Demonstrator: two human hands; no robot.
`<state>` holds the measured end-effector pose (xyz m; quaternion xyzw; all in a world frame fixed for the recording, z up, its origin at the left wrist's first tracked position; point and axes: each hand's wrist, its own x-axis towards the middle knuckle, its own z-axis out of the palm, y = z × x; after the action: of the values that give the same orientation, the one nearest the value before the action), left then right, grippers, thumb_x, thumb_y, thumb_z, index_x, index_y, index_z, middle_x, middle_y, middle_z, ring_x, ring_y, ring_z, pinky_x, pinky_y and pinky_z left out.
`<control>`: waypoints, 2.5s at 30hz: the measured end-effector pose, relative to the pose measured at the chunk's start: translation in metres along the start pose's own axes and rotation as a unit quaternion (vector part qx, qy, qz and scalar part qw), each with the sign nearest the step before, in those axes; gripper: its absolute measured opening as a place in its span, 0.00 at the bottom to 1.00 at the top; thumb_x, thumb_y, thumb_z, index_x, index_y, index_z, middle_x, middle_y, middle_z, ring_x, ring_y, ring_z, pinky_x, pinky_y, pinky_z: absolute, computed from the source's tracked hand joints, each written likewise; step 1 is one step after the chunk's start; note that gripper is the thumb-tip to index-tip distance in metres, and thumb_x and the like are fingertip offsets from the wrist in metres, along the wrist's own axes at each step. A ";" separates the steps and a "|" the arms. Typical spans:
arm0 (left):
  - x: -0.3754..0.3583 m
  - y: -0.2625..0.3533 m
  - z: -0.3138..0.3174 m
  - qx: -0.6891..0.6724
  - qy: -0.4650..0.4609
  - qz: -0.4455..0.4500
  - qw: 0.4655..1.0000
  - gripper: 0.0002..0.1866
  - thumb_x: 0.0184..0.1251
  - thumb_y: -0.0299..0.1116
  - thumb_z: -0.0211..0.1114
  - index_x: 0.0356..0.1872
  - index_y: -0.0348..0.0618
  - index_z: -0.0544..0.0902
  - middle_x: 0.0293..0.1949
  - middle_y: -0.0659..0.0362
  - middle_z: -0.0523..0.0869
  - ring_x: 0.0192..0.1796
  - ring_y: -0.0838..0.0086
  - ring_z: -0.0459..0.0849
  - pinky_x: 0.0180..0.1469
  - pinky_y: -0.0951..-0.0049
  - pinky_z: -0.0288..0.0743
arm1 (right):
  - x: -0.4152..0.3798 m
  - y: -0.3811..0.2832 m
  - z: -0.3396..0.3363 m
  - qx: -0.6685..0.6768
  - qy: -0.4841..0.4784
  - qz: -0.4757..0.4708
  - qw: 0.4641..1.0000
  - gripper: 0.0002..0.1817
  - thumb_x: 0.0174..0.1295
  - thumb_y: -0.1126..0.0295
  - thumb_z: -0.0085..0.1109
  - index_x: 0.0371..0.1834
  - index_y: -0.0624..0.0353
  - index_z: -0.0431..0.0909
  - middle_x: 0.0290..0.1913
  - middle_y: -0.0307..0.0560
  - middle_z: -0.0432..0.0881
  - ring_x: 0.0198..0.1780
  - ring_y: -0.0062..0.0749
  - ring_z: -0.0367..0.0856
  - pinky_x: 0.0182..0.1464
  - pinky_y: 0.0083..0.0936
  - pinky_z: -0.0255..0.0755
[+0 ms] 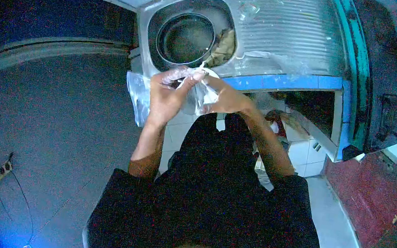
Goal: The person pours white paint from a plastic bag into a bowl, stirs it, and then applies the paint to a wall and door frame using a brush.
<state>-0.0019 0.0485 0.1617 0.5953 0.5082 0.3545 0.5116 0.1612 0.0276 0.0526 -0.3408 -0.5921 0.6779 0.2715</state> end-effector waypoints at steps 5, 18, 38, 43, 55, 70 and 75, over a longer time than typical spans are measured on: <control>-0.023 -0.036 -0.003 -0.039 0.045 -0.111 0.992 0.09 0.59 0.30 0.67 0.31 0.32 0.85 0.25 0.58 0.86 0.27 0.84 0.78 0.31 0.79 0.72 | -0.004 -0.006 0.044 0.071 -0.051 0.177 0.980 0.48 0.40 0.51 0.75 0.61 0.67 0.62 0.56 0.54 0.72 0.57 0.36 0.70 0.60 0.31 0.62; -0.038 -0.207 0.027 -0.082 0.013 -0.284 0.955 0.14 0.55 0.35 0.69 0.27 0.29 0.83 0.22 0.58 0.82 0.23 0.80 0.75 0.24 0.76 0.68 | -0.030 0.120 0.117 0.448 0.089 0.250 0.854 0.25 0.58 0.63 0.61 0.56 0.64 0.69 0.46 0.46 0.80 0.41 0.31 0.81 0.44 0.26 0.76; -0.029 -0.212 0.024 -0.120 -0.001 -0.363 0.924 0.21 0.55 0.32 0.68 0.42 0.21 0.77 0.35 0.49 0.83 0.32 0.70 0.82 0.31 0.71 0.76 | -0.026 0.122 0.110 0.464 0.053 0.337 0.818 0.23 0.60 0.60 0.60 0.53 0.62 0.71 0.42 0.44 0.81 0.35 0.25 0.82 0.33 0.22 0.78; -0.027 -0.190 0.020 -0.070 -0.025 -0.390 0.918 0.21 0.55 0.33 0.68 0.42 0.22 0.77 0.35 0.50 0.83 0.33 0.71 0.82 0.32 0.71 0.76 | -0.024 0.128 0.119 0.477 0.075 0.321 0.815 0.23 0.58 0.56 0.61 0.49 0.63 0.76 0.40 0.42 0.82 0.31 0.24 0.81 0.30 0.21 0.76; -0.023 -0.200 0.021 0.068 -0.076 -0.351 0.931 0.23 0.53 0.39 0.69 0.40 0.25 0.79 0.34 0.47 0.84 0.33 0.67 0.83 0.35 0.69 0.76 | -0.026 0.105 0.116 0.459 0.093 0.324 0.822 0.21 0.58 0.58 0.62 0.50 0.59 0.76 0.39 0.42 0.82 0.32 0.24 0.81 0.30 0.21 0.75; -0.023 -0.191 0.024 0.070 -0.084 -0.341 0.934 0.24 0.55 0.41 0.68 0.41 0.24 0.80 0.33 0.47 0.84 0.34 0.68 0.83 0.36 0.69 0.74 | -0.026 0.107 0.117 0.505 0.095 0.295 0.806 0.19 0.60 0.62 0.60 0.51 0.60 0.74 0.42 0.42 0.81 0.35 0.24 0.81 0.33 0.22 0.77; -0.024 -0.202 0.026 0.051 -0.086 -0.324 0.941 0.22 0.56 0.40 0.67 0.40 0.25 0.80 0.33 0.47 0.84 0.33 0.69 0.82 0.34 0.69 0.74 | -0.025 0.113 0.116 0.503 0.094 0.287 0.809 0.19 0.60 0.63 0.59 0.52 0.61 0.74 0.42 0.43 0.81 0.36 0.24 0.81 0.34 0.22 0.77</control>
<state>-0.0323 0.0111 -0.0374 0.4520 0.6449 0.0908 0.6095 0.0896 -0.0809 -0.0481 -0.3733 -0.0146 0.8926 0.2522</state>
